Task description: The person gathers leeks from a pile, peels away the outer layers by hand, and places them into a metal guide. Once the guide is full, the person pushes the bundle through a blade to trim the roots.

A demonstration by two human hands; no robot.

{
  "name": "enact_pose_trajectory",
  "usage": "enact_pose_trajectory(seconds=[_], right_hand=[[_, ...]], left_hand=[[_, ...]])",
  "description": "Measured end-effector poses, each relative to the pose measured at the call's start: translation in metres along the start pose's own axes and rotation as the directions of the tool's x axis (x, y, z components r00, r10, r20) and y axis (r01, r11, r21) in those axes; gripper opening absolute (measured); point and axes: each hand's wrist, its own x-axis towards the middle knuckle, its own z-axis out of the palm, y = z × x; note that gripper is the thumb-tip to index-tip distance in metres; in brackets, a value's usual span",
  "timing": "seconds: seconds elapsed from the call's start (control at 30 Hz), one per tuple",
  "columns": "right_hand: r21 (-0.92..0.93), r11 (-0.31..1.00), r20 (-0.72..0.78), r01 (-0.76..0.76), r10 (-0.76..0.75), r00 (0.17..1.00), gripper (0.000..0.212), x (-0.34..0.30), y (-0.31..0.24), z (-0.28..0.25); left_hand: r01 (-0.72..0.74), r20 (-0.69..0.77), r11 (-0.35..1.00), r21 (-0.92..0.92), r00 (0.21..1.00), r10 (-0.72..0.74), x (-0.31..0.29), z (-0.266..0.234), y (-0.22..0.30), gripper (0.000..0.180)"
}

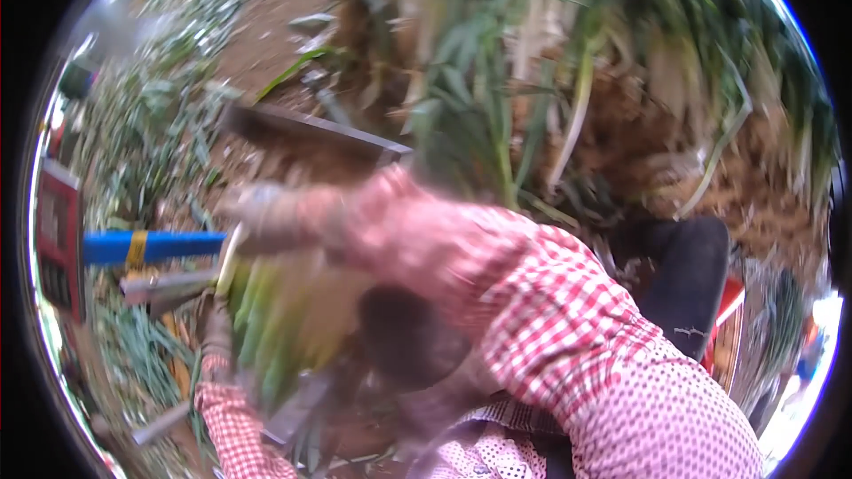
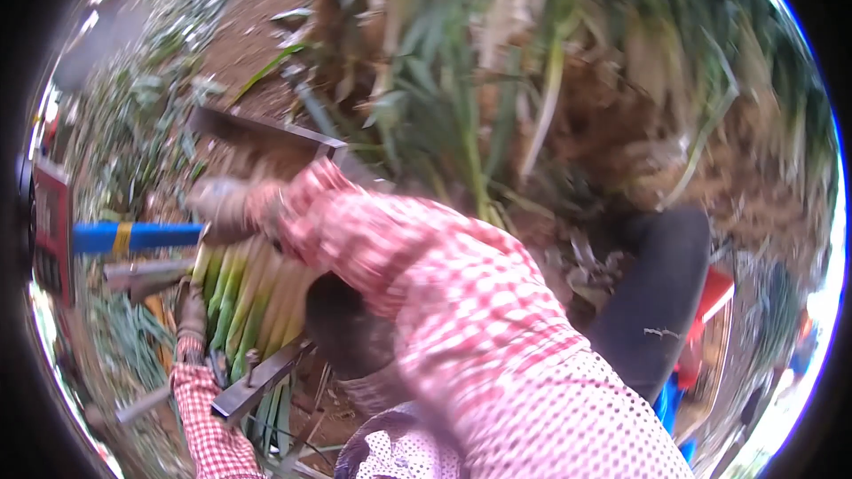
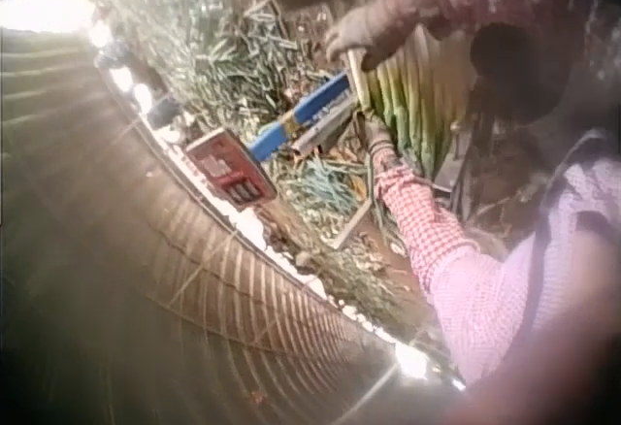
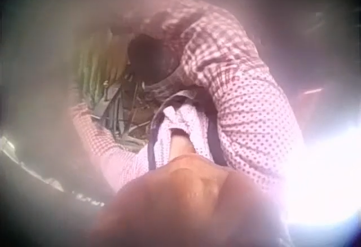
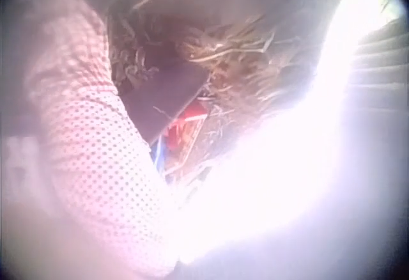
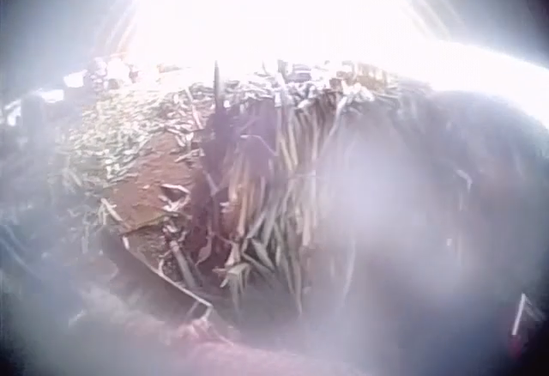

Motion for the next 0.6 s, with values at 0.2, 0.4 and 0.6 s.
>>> enact_pose_trajectory(seconds=[0.2, 0.4, 0.6], right_hand=[[0.604, 0.795, -0.357, -0.060, 0.337, 0.871, 0.018, -0.290, 0.020, -0.050], [0.676, 0.466, -0.578, -0.571, 0.816, -0.018, 0.053, -0.439, 0.220, -0.066], [0.791, 0.326, -0.421, -0.518, 0.904, -0.074, 0.033, -0.408, 0.262, -0.059]], left_hand=[[0.066, 0.158, 0.997, 0.042, 0.985, -0.072, 0.001, -0.068, 0.053, 0.046], [-0.256, -0.362, 0.728, -0.636, 0.932, 0.012, -0.097, -0.178, 0.248, 0.016], [-0.370, 0.208, 0.722, -0.584, 0.792, 0.574, -0.144, -0.155, 0.505, 0.016]])
